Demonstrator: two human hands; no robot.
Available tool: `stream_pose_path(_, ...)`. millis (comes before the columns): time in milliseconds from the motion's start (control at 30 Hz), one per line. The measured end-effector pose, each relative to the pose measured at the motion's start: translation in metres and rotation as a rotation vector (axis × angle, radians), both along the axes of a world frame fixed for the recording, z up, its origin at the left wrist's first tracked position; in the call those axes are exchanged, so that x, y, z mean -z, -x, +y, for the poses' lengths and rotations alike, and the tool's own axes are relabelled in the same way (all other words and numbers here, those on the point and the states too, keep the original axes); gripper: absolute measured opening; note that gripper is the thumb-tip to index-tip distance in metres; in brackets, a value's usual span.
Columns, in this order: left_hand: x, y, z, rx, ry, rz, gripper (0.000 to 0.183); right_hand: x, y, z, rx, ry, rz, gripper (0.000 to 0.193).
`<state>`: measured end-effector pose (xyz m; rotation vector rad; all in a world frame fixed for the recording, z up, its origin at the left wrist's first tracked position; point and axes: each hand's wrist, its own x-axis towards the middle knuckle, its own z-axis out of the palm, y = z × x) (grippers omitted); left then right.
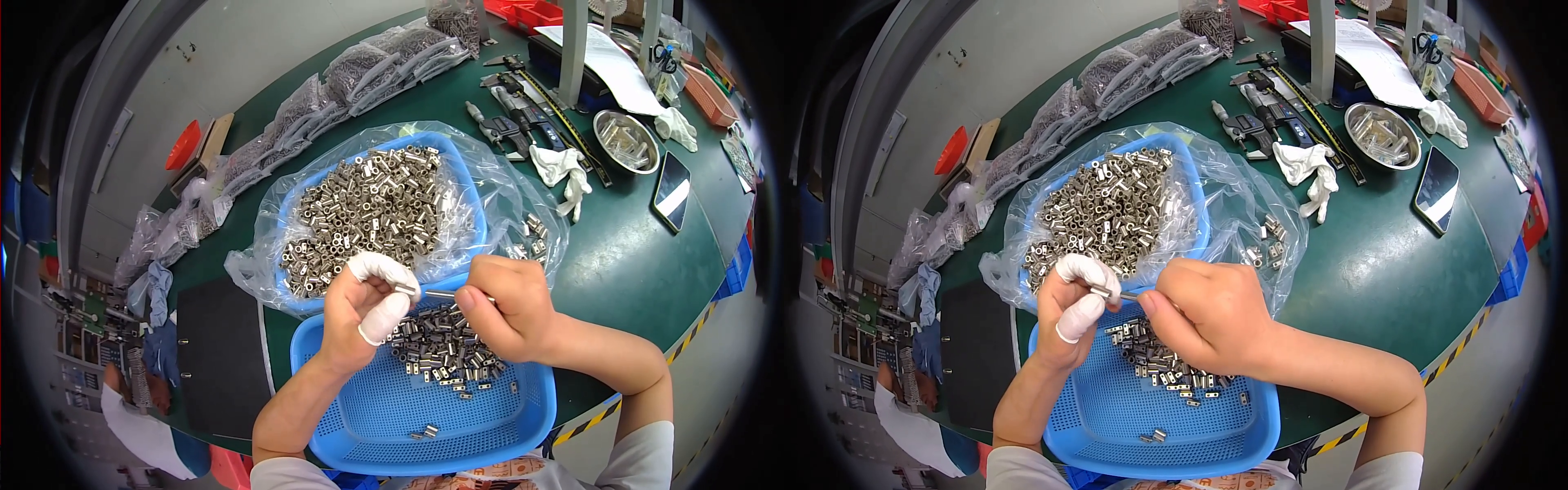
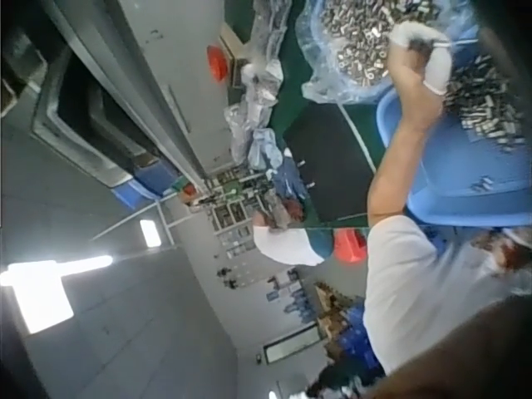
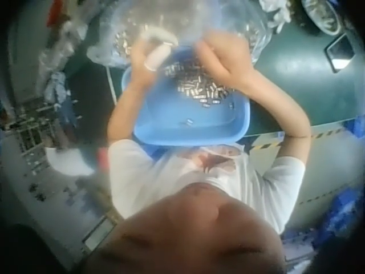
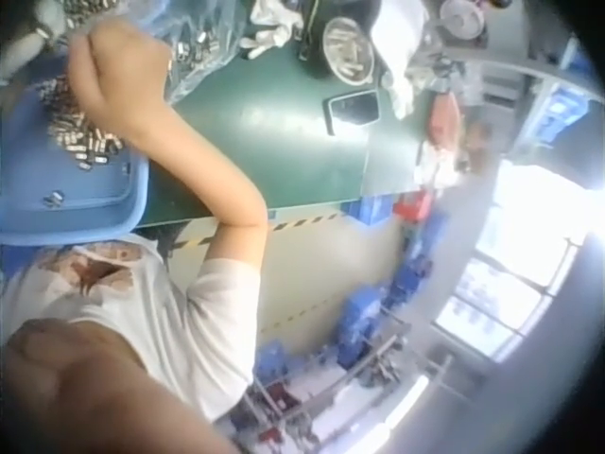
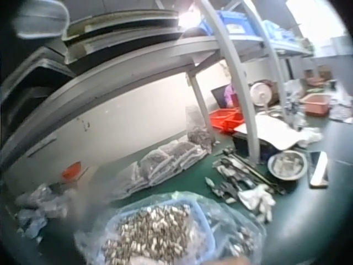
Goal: The person picks metal components one by one from a plastic-lined tray, inserts a cylindrical metal rod into each part by hand, and places the components into a blue basket.
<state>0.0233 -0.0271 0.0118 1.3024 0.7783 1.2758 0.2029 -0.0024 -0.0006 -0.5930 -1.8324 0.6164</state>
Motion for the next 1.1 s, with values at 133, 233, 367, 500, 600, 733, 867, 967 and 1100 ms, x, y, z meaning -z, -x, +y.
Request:
stream_pose_path(133,0.001,-0.002,-0.0024,0.078,0.138,-0.046,0.018,-0.0003,-0.0013,0.0001,-0.02,-0.01,-0.034,0.017)
stream_pose_path(233,0.0013,-0.0028,-0.0026,0.1,0.181,-0.105,0.019,-0.0004,-0.0012,0.0005,-0.034,0.004,-0.026,0.017)
stream_pose_path(367,-0.0002,-0.0037,-0.0027,0.093,0.206,-0.094,0.019,-0.0007,-0.002,0.0003,-0.039,-0.013,-0.025,0.016)
stream_pose_path(500,-0.0014,-0.005,-0.0046,0.111,0.207,-0.102,0.017,-0.0013,-0.0026,-0.0011,-0.027,-0.031,-0.058,0.017)
stream_pose_path(600,-0.0002,-0.0047,-0.0054,0.101,0.191,-0.063,0.016,-0.0019,-0.0026,-0.0026,-0.018,-0.026,-0.085,0.018)
stream_pose_path(733,0.0008,-0.0018,-0.006,0.096,0.148,0.009,0.016,-0.0031,-0.0031,-0.0048,-0.005,-0.013,-0.127,0.018)
stream_pose_path(867,-0.001,-0.0019,-0.0056,0.057,0.135,0.083,0.018,-0.0005,-0.0014,-0.0006,-0.035,0.057,-0.097,0.018)
stream_pose_path(967,-0.0031,-0.0028,-0.003,0.04,0.159,0.031,0.02,0.0012,-0.0011,0.0016,-0.036,0.108,-0.069,0.018)
stream_pose_path(1100,-0.0024,0.0004,-0.0024,0.063,0.162,0.048,0.017,-0.0018,-0.0004,-0.002,-0.041,0.032,-0.074,0.019)
